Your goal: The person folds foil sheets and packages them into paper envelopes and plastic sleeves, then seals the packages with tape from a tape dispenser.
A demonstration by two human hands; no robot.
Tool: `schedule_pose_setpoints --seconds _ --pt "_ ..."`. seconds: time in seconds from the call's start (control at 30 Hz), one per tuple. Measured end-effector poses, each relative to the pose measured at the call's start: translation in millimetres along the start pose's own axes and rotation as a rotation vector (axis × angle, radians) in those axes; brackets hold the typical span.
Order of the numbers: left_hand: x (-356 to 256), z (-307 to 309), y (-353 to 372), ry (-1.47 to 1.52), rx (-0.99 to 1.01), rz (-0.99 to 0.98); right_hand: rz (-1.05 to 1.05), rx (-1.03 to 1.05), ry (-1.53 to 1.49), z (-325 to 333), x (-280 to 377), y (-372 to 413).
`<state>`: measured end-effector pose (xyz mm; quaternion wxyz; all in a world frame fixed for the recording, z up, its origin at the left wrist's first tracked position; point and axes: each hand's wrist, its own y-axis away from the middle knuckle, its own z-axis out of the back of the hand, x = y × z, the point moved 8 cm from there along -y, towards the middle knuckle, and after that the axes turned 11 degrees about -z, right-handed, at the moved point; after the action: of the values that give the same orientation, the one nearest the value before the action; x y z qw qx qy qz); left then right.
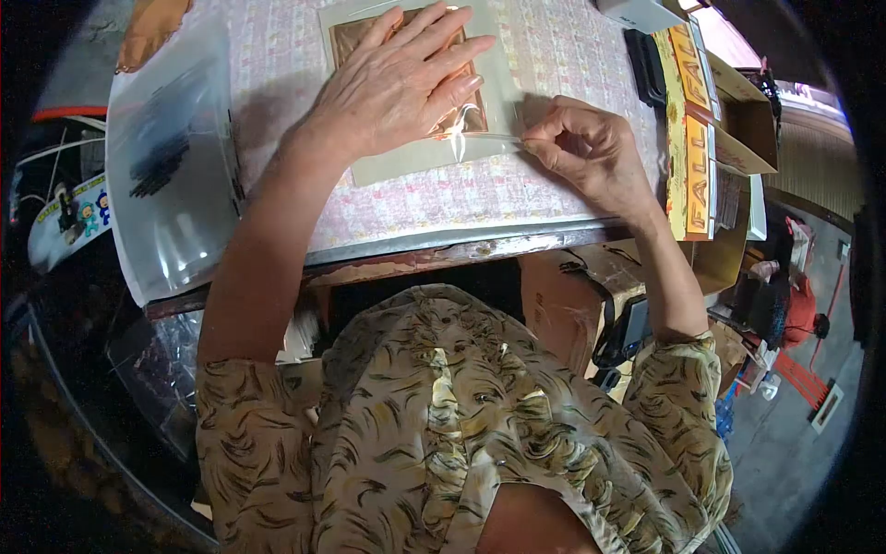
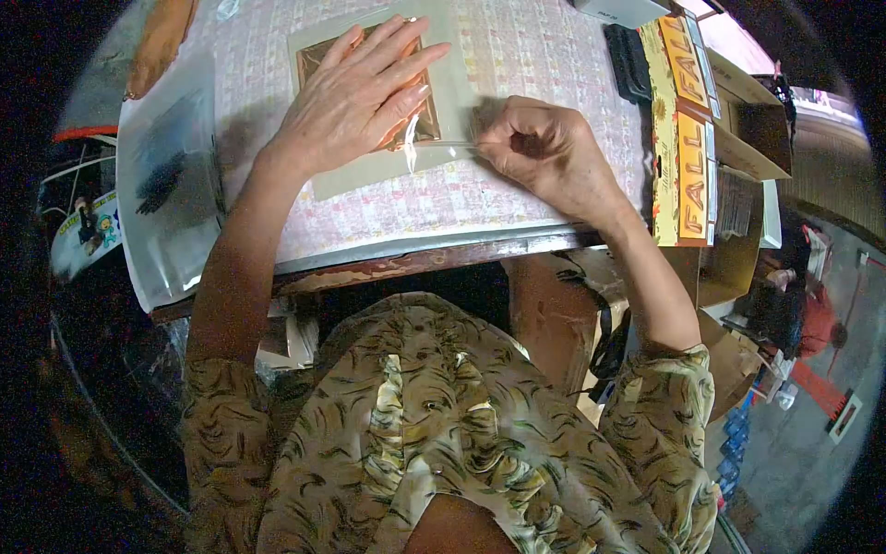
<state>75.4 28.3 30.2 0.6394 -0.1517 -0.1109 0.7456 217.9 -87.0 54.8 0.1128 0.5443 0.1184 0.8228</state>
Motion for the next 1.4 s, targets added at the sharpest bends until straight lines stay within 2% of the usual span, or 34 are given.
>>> schedule_pose_setpoints --seconds 0.1,0.3,0.47,0.63,0.7,0.73,0.83,1.17,1.27,1.33,1.4 --pt "-1.8 2.7 -0.3 -0.012 0.000 0.001 0.062 -0.066 0.010 -2.7 -3.2 4.0" --pt "-5.3 6.8 -3.0 -0.030 0.003 -0.016 0.053 -0.131 0.093 -6.2 -15.6 7.2" --pt "-5.7 8.9 -3.2 -0.038 -0.009 -0.012 0.164 -0.228 0.129 -9.0 -8.8 12.7" --pt "-5.4 9.5 -2.0 0.000 -0.027 -0.009 0.079 -0.167 0.160 0.6 -7.1 7.6" --pt "-5.7 10.1 -2.9 0.000 -0.020 -0.006 -0.005 -0.040 0.009 0.3 -7.4 0.6" --pt "-5.6 10.0 -3.0 -0.001 -0.012 -0.004 0.059 -0.008 0.008 -0.6 -1.7 -1.8" --pt "-5.2 9.1 -2.6 -0.005 -0.007 -0.003 -0.023 0.007 0.005 0.1 3.3 -3.0" --pt "-4.8 8.1 -1.8 -0.007 -0.023 0.012 0.039 -0.035 -0.035 -0.4 2.2 -0.3" --pt "-5.1 7.1 -1.0 -0.013 -0.033 0.008 0.040 -0.082 0.130 1.3 3.6 1.7" --pt "-6.0 10.4 -2.1 -0.015 -0.028 0.005 0.127 -0.095 0.288 -0.8 11.8 2.1" --pt "-6.4 11.4 -2.3 -0.007 -0.035 0.006 0.158 -0.083 0.295 -1.7 17.7 0.9"
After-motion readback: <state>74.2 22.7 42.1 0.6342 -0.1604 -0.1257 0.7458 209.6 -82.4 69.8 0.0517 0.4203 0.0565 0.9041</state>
